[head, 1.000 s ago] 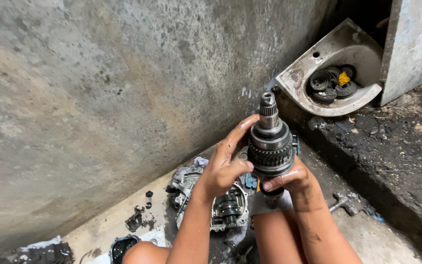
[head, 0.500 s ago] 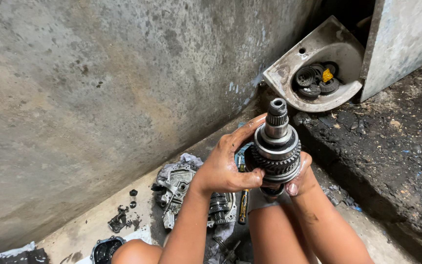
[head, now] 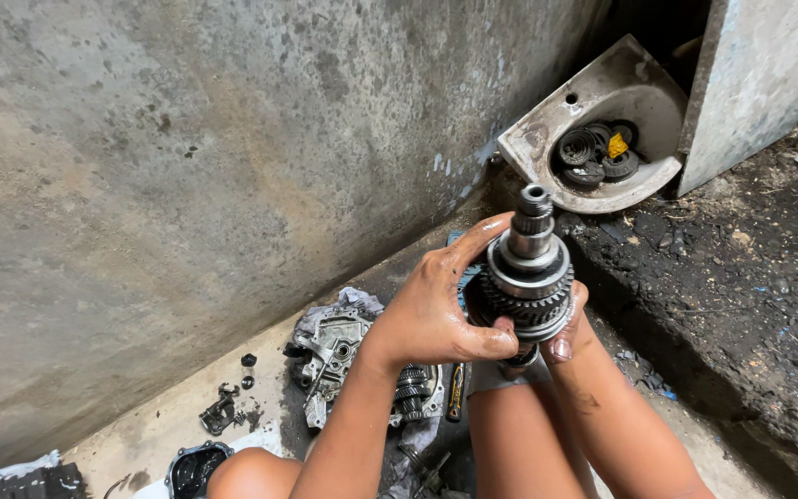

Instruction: The person sits on the floor and assembles a gearbox by inserting a gear shaft into the casing. They rotate and align the shaft, then use a hammer to tap it into place.

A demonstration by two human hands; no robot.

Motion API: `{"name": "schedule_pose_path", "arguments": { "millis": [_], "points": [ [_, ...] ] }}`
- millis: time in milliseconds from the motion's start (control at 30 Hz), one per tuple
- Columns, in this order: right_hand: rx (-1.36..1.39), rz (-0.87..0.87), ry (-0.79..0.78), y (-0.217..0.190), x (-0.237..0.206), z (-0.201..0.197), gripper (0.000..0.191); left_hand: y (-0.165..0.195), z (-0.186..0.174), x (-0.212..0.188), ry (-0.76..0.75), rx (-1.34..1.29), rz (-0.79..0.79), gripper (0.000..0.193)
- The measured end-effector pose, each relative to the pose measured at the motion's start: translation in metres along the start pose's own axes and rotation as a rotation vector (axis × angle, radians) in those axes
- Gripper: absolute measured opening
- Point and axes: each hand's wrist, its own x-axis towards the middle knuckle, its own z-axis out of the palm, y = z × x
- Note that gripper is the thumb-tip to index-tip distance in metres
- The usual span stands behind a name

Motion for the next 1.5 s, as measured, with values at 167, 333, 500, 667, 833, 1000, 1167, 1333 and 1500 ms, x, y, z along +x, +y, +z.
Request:
{"name": "schedule_pose_path", "arguments": {
  "millis": [167,333,500,667,833,1000,1167,1333,1500],
  "points": [
    [0.046,0.124,-0.127,0.004,-0.004,0.0,0.115,0.007,0.004,-0.005,0.043,0.008,-0.005,0.089],
    [-0.196,0.06,0.259,0.015,-0.018,0.007,0.086,0.003,0.005,-0.009,0.037,-0.046,-0.112,0.091],
    [-0.31,-0.176,-0.063,0.019,-0.022,0.01,0.052,-0.01,0.007,-0.016,0.087,-0.044,-0.056,0.095],
    [-0.18,0.094,-0.101,0.008,-0.012,0.015,0.083,-0.009,0.003,-0.022,0.052,-0.04,-0.025,0.092],
    [-0.19,0.241,-0.055,0.002,-0.01,0.036,0.091,0.015,0.004,-0.01,0.063,-0.228,0.08,0.079],
    [-0.35,0.259,-0.027,-0.004,0.003,0.053,0.099,0.027,0.033,0.003,0.269,-0.341,-0.188,0.04],
    [-0.572,0.207,-0.151,-0.011,0.013,0.059,0.098,0.024,0.034,0.003,0.266,-0.35,-0.165,0.033],
    [-0.601,0.17,-0.168,-0.007,0.017,0.066,0.097,0.02,0.03,0.002,0.247,-0.428,-0.164,0.035],
    [-0.798,0.078,-0.197,-0.003,0.024,0.075,0.09,0.01,0.02,0.0,0.195,-0.469,-0.061,0.043]
  ]
}}
